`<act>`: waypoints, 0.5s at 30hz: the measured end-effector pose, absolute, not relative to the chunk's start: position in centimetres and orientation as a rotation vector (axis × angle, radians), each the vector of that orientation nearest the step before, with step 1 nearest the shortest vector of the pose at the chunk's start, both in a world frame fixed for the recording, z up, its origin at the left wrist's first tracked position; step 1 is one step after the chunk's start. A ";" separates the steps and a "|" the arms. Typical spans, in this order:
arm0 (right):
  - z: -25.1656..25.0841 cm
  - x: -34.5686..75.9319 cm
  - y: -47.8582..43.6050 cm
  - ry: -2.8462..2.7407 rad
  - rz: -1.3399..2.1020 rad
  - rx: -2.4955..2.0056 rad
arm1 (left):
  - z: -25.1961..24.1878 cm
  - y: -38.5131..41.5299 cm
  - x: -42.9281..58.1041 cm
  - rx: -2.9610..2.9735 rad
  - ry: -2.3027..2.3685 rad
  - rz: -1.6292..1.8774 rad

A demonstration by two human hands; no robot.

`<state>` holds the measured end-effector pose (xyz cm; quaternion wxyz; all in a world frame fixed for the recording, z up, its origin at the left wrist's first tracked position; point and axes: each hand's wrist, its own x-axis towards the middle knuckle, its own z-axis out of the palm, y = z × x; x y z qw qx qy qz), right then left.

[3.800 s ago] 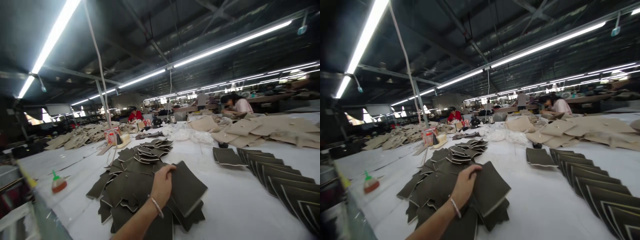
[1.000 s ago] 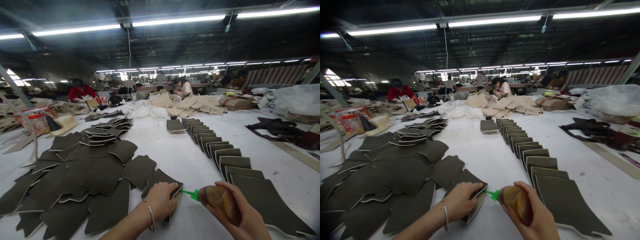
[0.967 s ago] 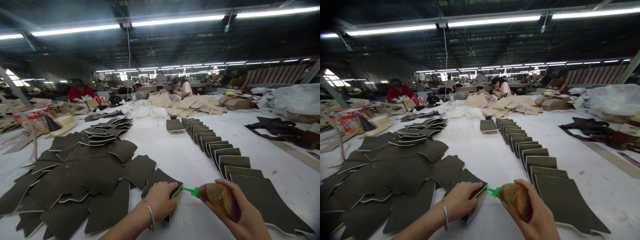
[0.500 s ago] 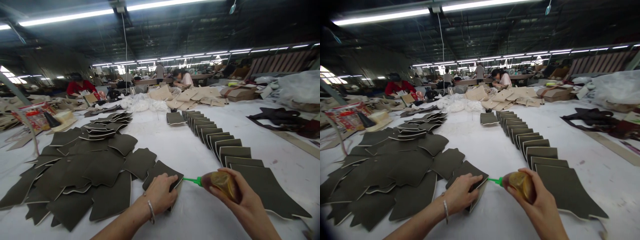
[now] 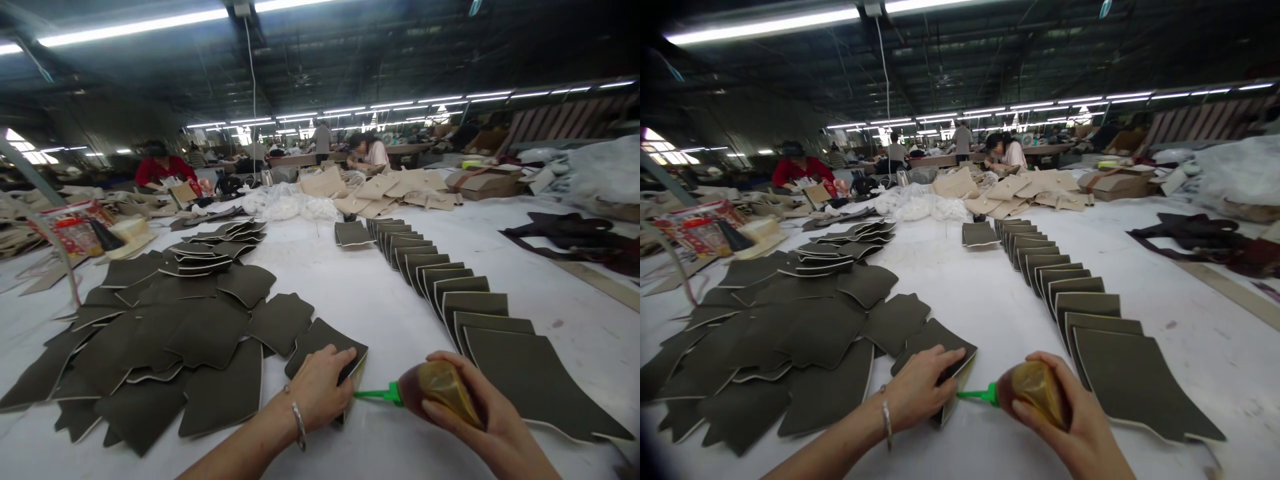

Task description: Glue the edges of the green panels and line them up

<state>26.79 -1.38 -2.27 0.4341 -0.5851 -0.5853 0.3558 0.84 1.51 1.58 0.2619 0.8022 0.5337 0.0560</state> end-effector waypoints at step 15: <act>-3.0 26.8 -2.4 -1.412 0.898 -1.439 | 1.6 1.2 1.0 2.213 1.466 0.099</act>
